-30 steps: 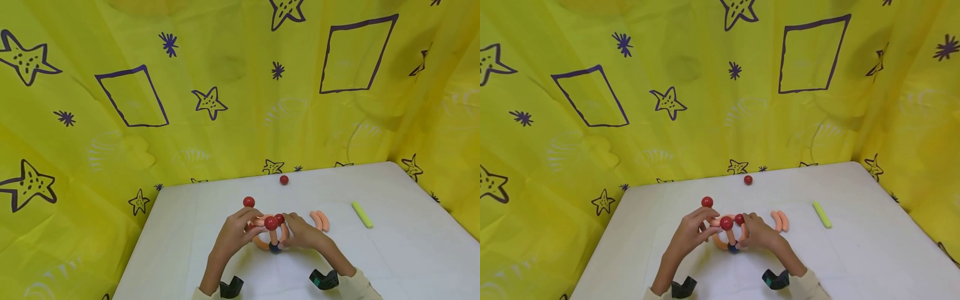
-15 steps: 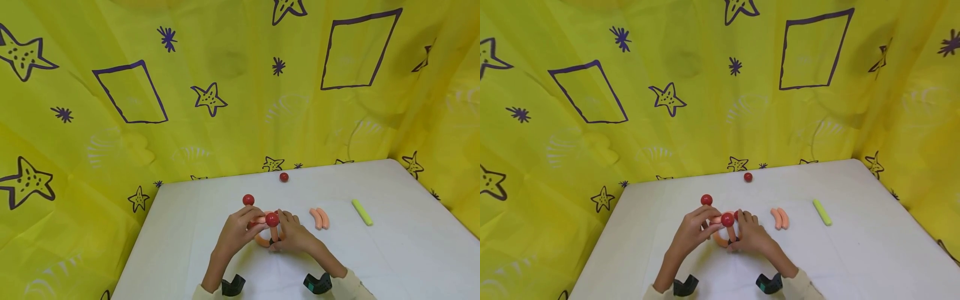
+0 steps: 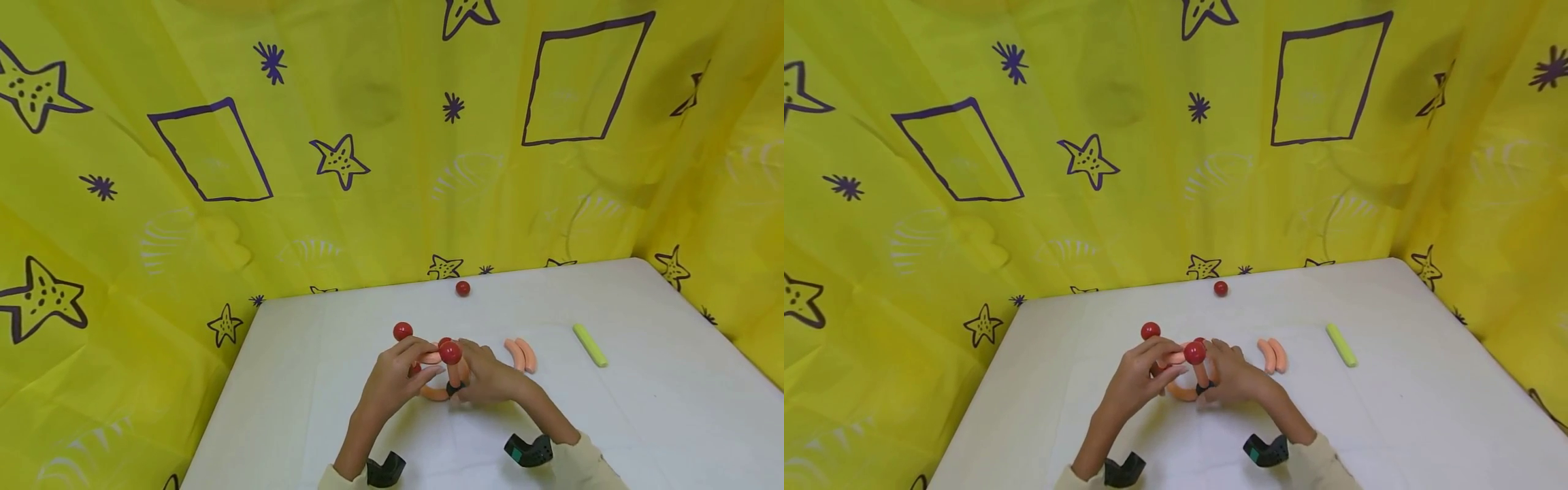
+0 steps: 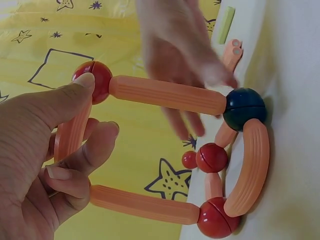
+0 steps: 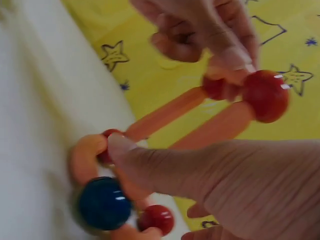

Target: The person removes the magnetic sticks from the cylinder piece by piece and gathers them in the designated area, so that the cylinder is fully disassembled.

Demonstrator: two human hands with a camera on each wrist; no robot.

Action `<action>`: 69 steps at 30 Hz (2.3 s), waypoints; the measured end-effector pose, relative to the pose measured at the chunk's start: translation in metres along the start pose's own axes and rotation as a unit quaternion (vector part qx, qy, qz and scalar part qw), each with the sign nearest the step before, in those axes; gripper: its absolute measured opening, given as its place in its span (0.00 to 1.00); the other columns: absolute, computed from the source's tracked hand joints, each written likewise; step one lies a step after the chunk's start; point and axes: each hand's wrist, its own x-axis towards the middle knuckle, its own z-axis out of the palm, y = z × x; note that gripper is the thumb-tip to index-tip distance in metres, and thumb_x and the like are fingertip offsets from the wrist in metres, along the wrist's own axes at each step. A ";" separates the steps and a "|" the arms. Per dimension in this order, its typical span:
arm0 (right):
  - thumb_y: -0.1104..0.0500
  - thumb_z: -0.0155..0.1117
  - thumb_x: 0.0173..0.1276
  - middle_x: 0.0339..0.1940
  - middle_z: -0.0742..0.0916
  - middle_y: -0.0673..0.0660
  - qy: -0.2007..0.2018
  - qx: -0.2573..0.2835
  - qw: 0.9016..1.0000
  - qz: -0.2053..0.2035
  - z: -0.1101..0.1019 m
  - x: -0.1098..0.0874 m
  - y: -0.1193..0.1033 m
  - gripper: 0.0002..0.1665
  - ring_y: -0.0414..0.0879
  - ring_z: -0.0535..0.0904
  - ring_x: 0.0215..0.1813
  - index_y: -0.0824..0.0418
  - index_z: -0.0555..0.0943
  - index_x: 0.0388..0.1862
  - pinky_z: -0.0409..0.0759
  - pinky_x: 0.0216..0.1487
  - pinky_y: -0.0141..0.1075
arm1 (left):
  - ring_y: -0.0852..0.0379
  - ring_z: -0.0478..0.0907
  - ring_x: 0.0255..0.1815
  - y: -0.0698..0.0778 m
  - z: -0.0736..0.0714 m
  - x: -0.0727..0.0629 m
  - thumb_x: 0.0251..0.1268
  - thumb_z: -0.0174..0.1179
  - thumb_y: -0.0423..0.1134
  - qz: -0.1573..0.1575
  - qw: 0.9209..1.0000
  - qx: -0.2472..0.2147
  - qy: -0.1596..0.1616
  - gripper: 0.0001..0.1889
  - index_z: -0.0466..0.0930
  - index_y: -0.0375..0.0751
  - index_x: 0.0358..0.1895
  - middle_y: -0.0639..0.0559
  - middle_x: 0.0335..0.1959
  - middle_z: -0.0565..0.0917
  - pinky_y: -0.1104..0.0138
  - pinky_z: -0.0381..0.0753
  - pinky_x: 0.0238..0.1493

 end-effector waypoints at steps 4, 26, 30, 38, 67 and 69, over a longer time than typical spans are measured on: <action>0.45 0.77 0.54 0.68 0.74 0.65 0.031 0.026 0.998 -0.051 -0.017 -0.006 -0.004 0.51 0.67 0.68 0.67 0.63 0.66 0.71 0.72 0.59 0.61 | 0.60 0.77 0.27 0.001 0.000 0.001 0.54 0.72 0.42 -0.003 1.000 0.007 0.001 0.15 0.84 0.42 0.44 0.54 0.40 0.84 0.83 0.75 0.33; 0.55 0.69 0.65 0.46 0.86 0.45 0.109 0.040 0.977 -0.181 -0.029 -0.008 -0.020 0.19 0.39 0.78 0.49 0.51 0.81 0.55 0.79 0.43 0.38 | 0.62 0.75 0.27 0.003 0.001 0.001 0.54 0.71 0.39 -0.010 1.000 0.012 -0.002 0.14 0.85 0.40 0.44 0.54 0.38 0.84 0.83 0.74 0.32; 0.56 0.69 0.65 0.46 0.86 0.45 0.107 0.041 0.976 -0.186 -0.028 -0.008 -0.022 0.19 0.39 0.79 0.48 0.51 0.81 0.55 0.79 0.43 0.38 | 0.60 0.77 0.28 0.001 0.000 0.000 0.56 0.69 0.41 0.004 1.000 0.010 -0.001 0.14 0.85 0.40 0.44 0.53 0.39 0.85 0.83 0.74 0.33; 0.54 0.68 0.66 0.47 0.86 0.45 0.102 0.045 0.978 -0.178 -0.027 -0.007 -0.020 0.19 0.39 0.78 0.49 0.51 0.81 0.55 0.80 0.42 0.39 | 0.62 0.78 0.30 -0.001 -0.002 0.001 0.57 0.68 0.42 0.010 1.000 0.010 -0.012 0.13 0.86 0.42 0.44 0.54 0.40 0.85 0.83 0.76 0.35; 0.55 0.68 0.66 0.50 0.85 0.44 0.079 0.069 0.980 -0.169 -0.027 -0.010 -0.022 0.19 0.37 0.78 0.50 0.52 0.79 0.55 0.80 0.44 0.39 | 0.65 0.81 0.28 0.000 -0.009 0.000 0.55 0.72 0.40 0.035 0.994 0.081 -0.065 0.09 0.86 0.46 0.39 0.56 0.38 0.84 0.82 0.77 0.36; 0.55 0.68 0.65 0.50 0.85 0.44 0.079 0.070 0.980 -0.168 -0.027 -0.010 -0.023 0.19 0.37 0.78 0.50 0.52 0.79 0.55 0.80 0.44 0.40 | 0.65 0.80 0.28 0.000 -0.009 -0.001 0.55 0.72 0.39 0.032 0.994 0.081 -0.073 0.09 0.86 0.45 0.39 0.56 0.38 0.84 0.82 0.77 0.35</action>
